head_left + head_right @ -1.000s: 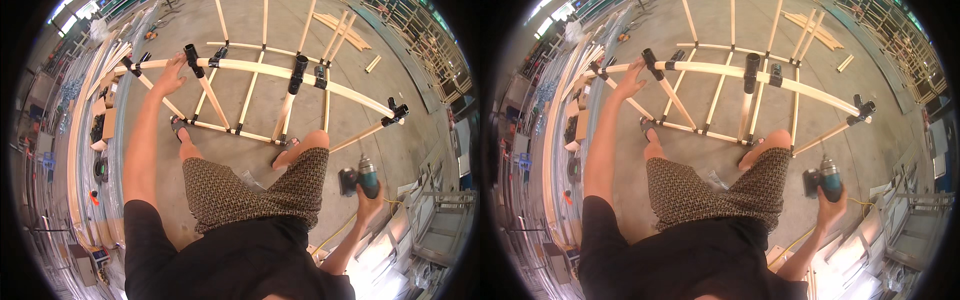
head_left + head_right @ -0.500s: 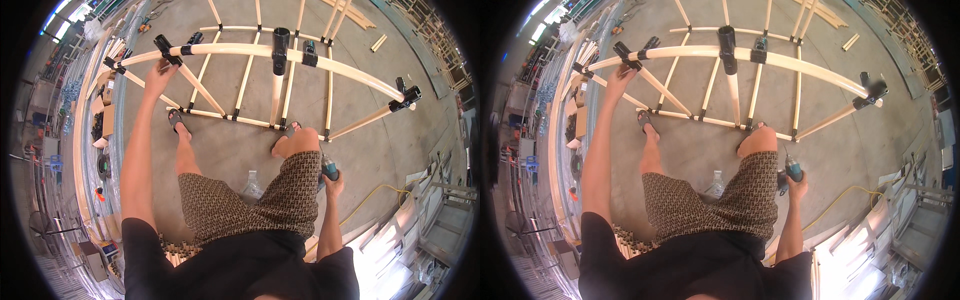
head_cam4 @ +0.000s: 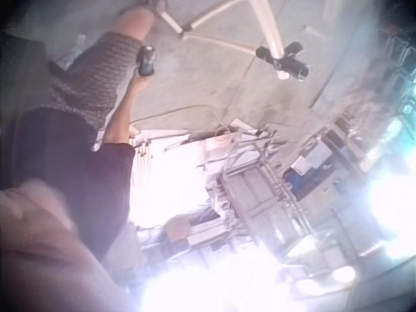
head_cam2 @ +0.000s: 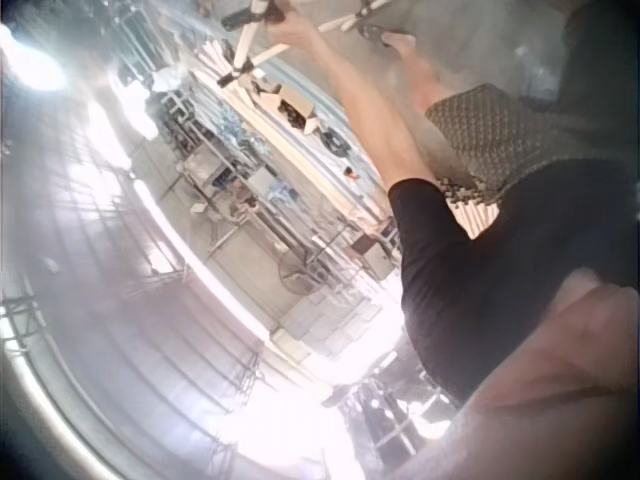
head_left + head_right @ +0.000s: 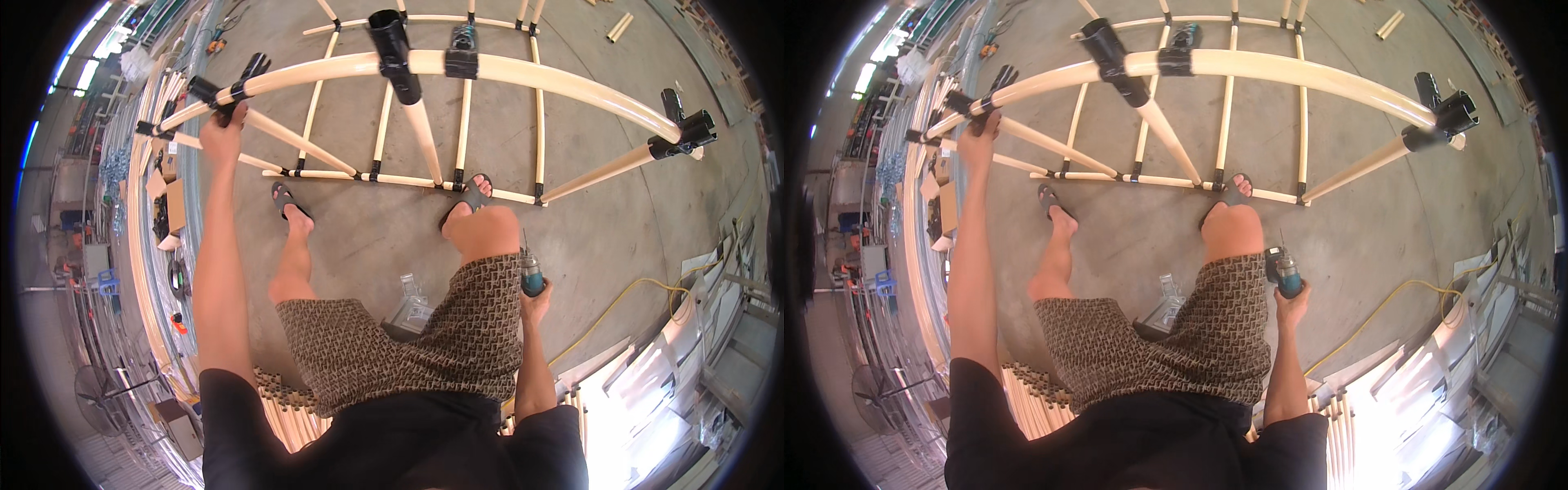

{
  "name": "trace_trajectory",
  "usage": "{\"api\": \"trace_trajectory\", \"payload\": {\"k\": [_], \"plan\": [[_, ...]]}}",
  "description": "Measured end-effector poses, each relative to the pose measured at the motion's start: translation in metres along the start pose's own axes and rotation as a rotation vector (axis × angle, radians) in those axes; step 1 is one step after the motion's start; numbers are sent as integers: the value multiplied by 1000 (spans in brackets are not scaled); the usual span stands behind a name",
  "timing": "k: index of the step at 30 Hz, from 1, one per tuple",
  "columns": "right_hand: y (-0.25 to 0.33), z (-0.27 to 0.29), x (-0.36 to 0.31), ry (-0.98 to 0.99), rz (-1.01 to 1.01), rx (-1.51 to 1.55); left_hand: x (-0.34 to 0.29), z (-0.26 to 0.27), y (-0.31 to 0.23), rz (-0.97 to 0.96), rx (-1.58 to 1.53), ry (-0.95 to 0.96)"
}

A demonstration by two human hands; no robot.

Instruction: The person assembles a frame by joining pipes with connectors and securing them using a drill, then retrieves additional pipes and connectors from storage boxes.

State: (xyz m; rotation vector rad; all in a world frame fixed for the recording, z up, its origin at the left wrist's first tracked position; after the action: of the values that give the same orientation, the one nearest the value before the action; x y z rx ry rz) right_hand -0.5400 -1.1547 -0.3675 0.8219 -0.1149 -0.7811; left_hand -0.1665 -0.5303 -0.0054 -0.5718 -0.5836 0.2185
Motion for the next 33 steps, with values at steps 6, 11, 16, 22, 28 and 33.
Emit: {"api": "trace_trajectory", "payload": {"k": [6, 11, 16, 22, 28, 33], "plan": [[2, -4, 7, 31, 15, -93, -10, 2, -14, 23, -155, 36], [-1, -5, -1, 4, 43, -105, -23, 23, -24, 28, -170, 82], [-3, 6, -8, 6, 46, -162, -25, 28, -25, 21, -147, 93], [-11, 18, -11, 52, 32, -196, -40, 40, -22, 34, -165, 72], [-17, 26, -16, 4, 114, -189, -45, 45, -33, -9, -185, 65], [-20, 31, -17, 4, 120, -213, -56, 58, -33, 31, -170, 107]]}}
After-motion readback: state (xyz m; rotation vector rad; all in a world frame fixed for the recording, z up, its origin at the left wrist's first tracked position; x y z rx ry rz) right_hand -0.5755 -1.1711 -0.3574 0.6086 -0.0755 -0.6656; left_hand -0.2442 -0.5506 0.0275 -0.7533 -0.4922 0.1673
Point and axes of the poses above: each hand's wrist, its own x-axis towards the middle knuckle, its own z-axis out of the back of the hand, y = z × x, the point moved 4 cm from there along x, towards the middle knuckle, and after that the axes turned 2 degrees about -y, right-handed, at the moved point
